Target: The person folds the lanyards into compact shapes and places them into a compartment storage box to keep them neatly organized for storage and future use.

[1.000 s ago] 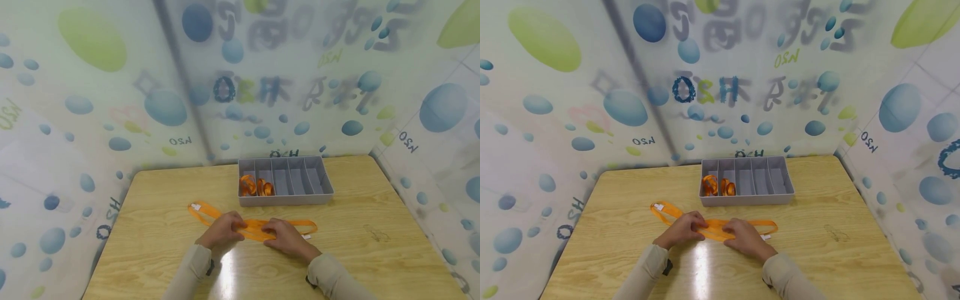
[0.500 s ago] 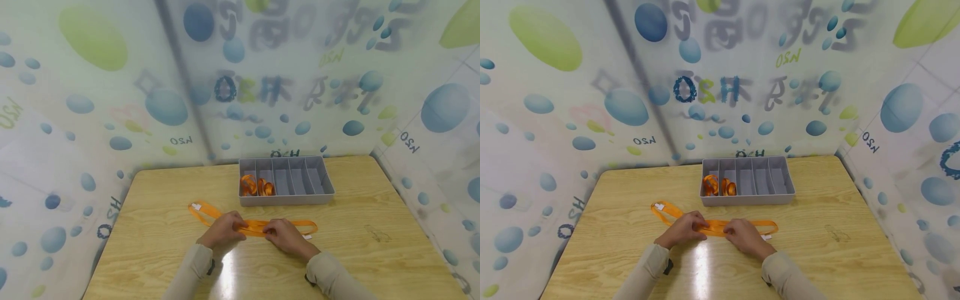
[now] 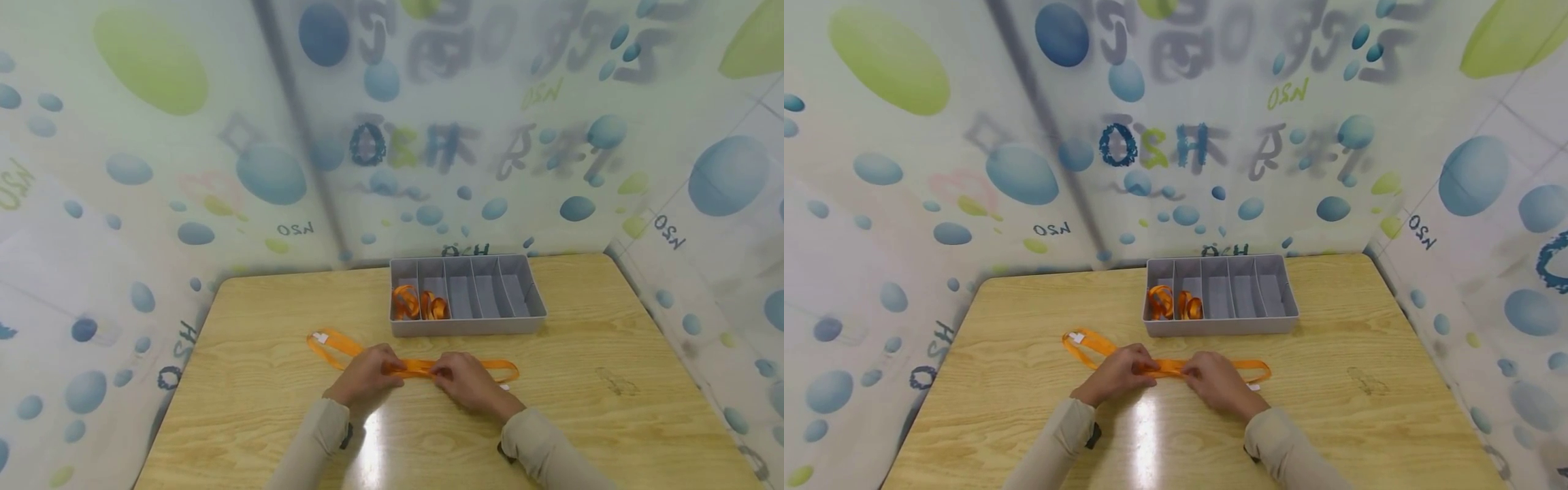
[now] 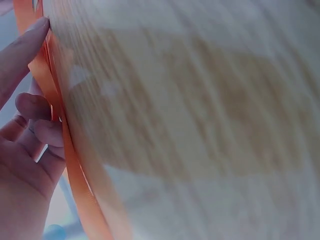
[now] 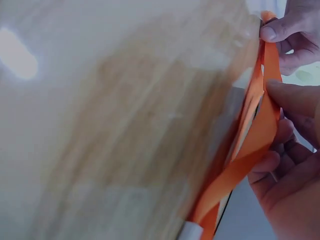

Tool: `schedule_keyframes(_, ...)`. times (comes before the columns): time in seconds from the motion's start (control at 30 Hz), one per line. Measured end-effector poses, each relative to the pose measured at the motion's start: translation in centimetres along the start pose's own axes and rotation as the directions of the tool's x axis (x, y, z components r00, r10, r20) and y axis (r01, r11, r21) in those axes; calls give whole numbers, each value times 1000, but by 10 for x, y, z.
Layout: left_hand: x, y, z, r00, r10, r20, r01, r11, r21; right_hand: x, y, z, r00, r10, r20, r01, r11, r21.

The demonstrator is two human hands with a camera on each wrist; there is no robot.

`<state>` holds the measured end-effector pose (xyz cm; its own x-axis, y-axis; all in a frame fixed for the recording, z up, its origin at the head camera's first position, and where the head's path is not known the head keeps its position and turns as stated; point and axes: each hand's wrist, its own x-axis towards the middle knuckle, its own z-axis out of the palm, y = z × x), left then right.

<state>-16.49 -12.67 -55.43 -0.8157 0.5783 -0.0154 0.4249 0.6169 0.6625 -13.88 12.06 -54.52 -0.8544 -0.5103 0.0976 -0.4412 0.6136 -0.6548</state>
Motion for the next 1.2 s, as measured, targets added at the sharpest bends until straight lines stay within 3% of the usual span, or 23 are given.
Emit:
schedule_keyframes(0.33,2,4,-3,999,0,-35,0,1000,-13,3,0,-6,1000,15,-13,-15,1000,22)
schedule_keyframes(0.63,12,11,-8,985,117,-124,-103,988,115,5,-1,-5,997,5,-75,-7,1000,-18)
schedule_keyframes(0.8,15,18,-10,972,176,-155,-160,981,113,6,-2,-5,996,14,-92,-16,1000,-19)
schedule_keyframes(1.2,18,40,-15,961,204,-187,-180,974,139,12,-8,-3,975,18,-221,-27,999,-38)
